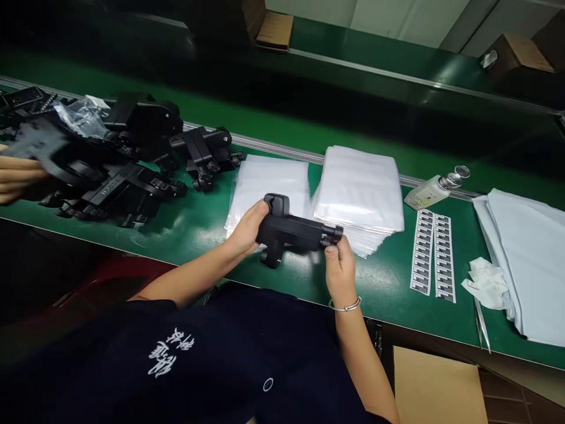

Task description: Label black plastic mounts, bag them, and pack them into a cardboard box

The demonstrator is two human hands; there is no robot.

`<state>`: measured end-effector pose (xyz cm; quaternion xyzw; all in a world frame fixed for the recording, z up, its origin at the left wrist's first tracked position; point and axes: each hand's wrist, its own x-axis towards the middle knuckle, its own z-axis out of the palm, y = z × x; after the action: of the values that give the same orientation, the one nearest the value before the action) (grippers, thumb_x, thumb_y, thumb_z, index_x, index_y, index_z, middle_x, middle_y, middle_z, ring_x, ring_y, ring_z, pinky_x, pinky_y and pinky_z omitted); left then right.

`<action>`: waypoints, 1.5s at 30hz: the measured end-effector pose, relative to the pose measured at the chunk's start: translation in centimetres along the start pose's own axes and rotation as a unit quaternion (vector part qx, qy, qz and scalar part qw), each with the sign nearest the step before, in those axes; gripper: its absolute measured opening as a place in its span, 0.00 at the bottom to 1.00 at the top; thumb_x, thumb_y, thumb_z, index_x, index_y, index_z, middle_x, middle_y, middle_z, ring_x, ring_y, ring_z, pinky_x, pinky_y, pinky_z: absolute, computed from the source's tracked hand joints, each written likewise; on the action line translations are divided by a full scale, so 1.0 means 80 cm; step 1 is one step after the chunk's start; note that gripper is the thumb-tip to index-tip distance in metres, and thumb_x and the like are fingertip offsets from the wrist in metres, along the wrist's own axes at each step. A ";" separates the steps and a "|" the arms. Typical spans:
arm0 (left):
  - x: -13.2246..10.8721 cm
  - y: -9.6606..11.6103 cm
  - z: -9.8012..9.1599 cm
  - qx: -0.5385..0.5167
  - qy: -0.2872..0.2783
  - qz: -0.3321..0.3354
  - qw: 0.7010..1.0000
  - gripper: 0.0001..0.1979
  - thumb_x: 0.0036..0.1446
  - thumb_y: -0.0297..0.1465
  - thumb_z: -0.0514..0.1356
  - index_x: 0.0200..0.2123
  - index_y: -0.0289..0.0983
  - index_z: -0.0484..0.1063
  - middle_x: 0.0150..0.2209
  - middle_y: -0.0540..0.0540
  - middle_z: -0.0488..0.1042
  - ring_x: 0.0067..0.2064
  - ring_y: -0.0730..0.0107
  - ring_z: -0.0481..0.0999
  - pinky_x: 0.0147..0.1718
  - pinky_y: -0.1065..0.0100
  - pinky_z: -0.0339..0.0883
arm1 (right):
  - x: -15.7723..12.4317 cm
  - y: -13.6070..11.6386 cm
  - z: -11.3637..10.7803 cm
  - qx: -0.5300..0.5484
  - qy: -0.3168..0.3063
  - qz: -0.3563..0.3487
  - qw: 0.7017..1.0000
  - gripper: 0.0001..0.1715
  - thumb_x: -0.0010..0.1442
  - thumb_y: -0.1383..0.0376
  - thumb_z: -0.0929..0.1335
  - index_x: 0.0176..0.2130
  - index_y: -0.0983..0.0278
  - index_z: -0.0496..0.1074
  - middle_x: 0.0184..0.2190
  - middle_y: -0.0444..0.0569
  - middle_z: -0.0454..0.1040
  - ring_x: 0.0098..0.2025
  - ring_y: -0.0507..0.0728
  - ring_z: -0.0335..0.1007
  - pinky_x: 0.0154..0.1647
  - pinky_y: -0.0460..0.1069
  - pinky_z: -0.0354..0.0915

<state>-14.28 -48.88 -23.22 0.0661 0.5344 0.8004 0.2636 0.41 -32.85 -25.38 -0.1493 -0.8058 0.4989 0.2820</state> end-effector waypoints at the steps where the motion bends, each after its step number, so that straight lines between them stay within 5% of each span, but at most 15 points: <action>1: 0.006 0.003 0.000 -0.043 0.041 -0.027 0.998 0.24 0.51 0.51 0.64 0.37 0.35 0.72 0.31 0.48 0.76 0.36 0.66 0.77 0.39 0.67 0.71 | -0.004 -0.004 0.003 -0.011 -0.019 -0.028 0.999 0.32 0.66 0.44 0.56 0.51 0.63 0.71 0.43 0.54 0.74 0.46 0.62 0.70 0.47 0.57 0.67; 4: 0.021 0.015 0.001 -0.150 0.132 -0.086 0.976 0.19 0.58 0.47 0.59 0.35 0.35 0.73 0.28 0.48 0.77 0.31 0.68 0.77 0.38 0.67 0.72 | -0.021 -0.015 0.018 -0.081 -0.080 -0.129 0.985 0.29 0.67 0.46 0.57 0.56 0.56 0.70 0.54 0.54 0.70 0.57 0.64 0.66 0.61 0.65 0.57; 7: 0.027 0.023 0.003 -0.184 0.130 -0.113 0.968 0.21 0.61 0.47 0.55 0.35 0.34 0.74 0.27 0.48 0.77 0.30 0.66 0.78 0.39 0.65 0.73 | -0.033 -0.023 0.027 -0.131 -0.121 -0.210 0.961 0.20 0.68 0.50 0.60 0.53 0.50 0.73 0.57 0.50 0.69 0.60 0.64 0.63 0.66 0.71 0.45; 9: 0.024 0.023 0.006 -0.179 0.116 -0.120 0.970 0.21 0.62 0.48 0.55 0.35 0.34 0.74 0.26 0.48 0.77 0.31 0.66 0.78 0.39 0.64 0.74 | -0.034 -0.026 0.027 -0.096 -0.103 -0.204 0.969 0.19 0.68 0.53 0.61 0.55 0.48 0.71 0.57 0.49 0.70 0.61 0.63 0.64 0.67 0.71 0.45; 13: 0.008 0.015 0.015 -0.091 0.051 -0.065 0.992 0.23 0.56 0.50 0.61 0.39 0.35 0.74 0.32 0.46 0.79 0.39 0.62 0.79 0.42 0.64 0.73 | -0.020 -0.024 0.019 0.170 -0.046 -0.008 0.984 0.34 0.61 0.48 0.68 0.62 0.53 0.62 0.58 0.54 0.69 0.57 0.63 0.69 0.59 0.63 0.64; 17: -0.013 0.018 0.021 0.052 -0.167 -0.001 0.985 0.37 0.50 0.49 0.67 0.59 0.38 0.66 0.54 0.39 0.74 0.58 0.52 0.70 0.54 0.60 0.66 | -0.005 -0.010 0.023 0.395 -0.001 0.215 0.893 0.27 0.55 0.48 0.72 0.49 0.58 0.71 0.42 0.49 0.79 0.42 0.57 0.77 0.45 0.54 0.74; 20: -0.021 0.023 0.022 0.119 -0.308 -0.001 0.944 0.48 0.49 0.43 0.69 0.69 0.45 0.49 0.61 0.37 0.65 0.62 0.50 0.65 0.57 0.56 0.62 | -0.001 -0.002 0.028 0.475 0.041 0.281 0.833 0.21 0.54 0.47 0.71 0.40 0.59 0.73 0.37 0.44 0.79 0.41 0.56 0.77 0.45 0.53 0.74; 23: -0.019 0.025 0.027 0.193 -0.295 0.026 0.935 0.48 0.49 0.38 0.69 0.69 0.46 0.48 0.54 0.39 0.70 0.55 0.56 0.71 0.53 0.57 0.65 | -0.007 0.001 0.030 0.500 0.021 0.335 0.798 0.21 0.52 0.46 0.70 0.36 0.59 0.74 0.34 0.42 0.80 0.39 0.57 0.77 0.43 0.52 0.75; 27: -0.007 0.028 0.040 0.247 -0.219 0.054 0.942 0.23 0.57 0.43 0.61 0.53 0.38 0.70 0.32 0.49 0.73 0.37 0.67 0.74 0.40 0.65 0.70 | -0.018 -0.004 0.033 0.507 -0.006 0.383 0.772 0.19 0.52 0.46 0.71 0.32 0.58 0.74 0.29 0.41 0.78 0.28 0.54 0.74 0.28 0.48 0.73; 30: 0.000 0.034 0.046 0.250 -0.211 0.058 0.943 0.21 0.59 0.46 0.58 0.44 0.35 0.74 0.29 0.49 0.73 0.32 0.70 0.73 0.33 0.69 0.70 | -0.020 -0.008 0.036 0.507 -0.005 0.379 0.774 0.19 0.52 0.46 0.71 0.32 0.57 0.74 0.28 0.40 0.78 0.25 0.52 0.72 0.25 0.46 0.72; 33: -0.002 0.039 0.040 0.274 -0.227 0.074 0.932 0.25 0.61 0.49 0.55 0.50 0.36 0.72 0.35 0.44 0.76 0.33 0.68 0.75 0.31 0.68 0.70 | -0.019 -0.007 0.037 0.497 0.009 0.338 0.799 0.20 0.53 0.45 0.71 0.35 0.57 0.75 0.32 0.42 0.79 0.31 0.54 0.75 0.35 0.49 0.74; 37: -0.016 0.038 0.015 0.324 -0.327 0.128 0.879 0.44 0.55 0.44 0.64 0.69 0.44 0.46 0.57 0.37 0.70 0.53 0.55 0.74 0.49 0.58 0.71 | -0.023 0.005 0.025 0.445 0.056 0.211 0.868 0.25 0.50 0.44 0.72 0.40 0.57 0.74 0.36 0.45 0.79 0.37 0.56 0.76 0.42 0.53 0.74; 40: -0.025 0.031 -0.005 0.338 -0.358 0.173 0.853 0.46 0.54 0.35 0.66 0.69 0.51 0.43 0.67 0.39 0.57 0.60 0.51 0.68 0.58 0.52 0.64 | -0.030 0.017 0.011 0.384 0.052 0.119 0.914 0.32 0.44 0.49 0.78 0.47 0.58 0.73 0.40 0.47 0.79 0.42 0.58 0.76 0.48 0.54 0.71; 43: -0.029 0.026 -0.015 0.297 -0.343 0.158 0.877 0.43 0.53 0.34 0.67 0.68 0.52 0.49 0.67 0.41 0.57 0.60 0.50 0.69 0.59 0.52 0.64 | -0.035 0.021 0.000 0.336 0.021 0.090 0.937 0.44 0.44 0.51 0.79 0.56 0.58 0.67 0.50 0.52 0.76 0.54 0.61 0.71 0.57 0.56 0.66; 45: -0.031 0.025 -0.015 0.242 -0.314 0.092 0.914 0.46 0.50 0.37 0.70 0.67 0.51 0.51 0.63 0.39 0.63 0.58 0.51 0.71 0.56 0.53 0.66 | -0.033 0.015 -0.006 0.323 0.003 0.097 0.942 0.48 0.45 0.46 0.77 0.60 0.57 0.64 0.55 0.53 0.72 0.59 0.61 0.67 0.60 0.56 0.63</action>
<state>-13.34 -51.61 -21.52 0.4244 0.5929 0.6053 0.3194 2.71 -33.32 -27.09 -0.1288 -0.5825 0.7567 0.2676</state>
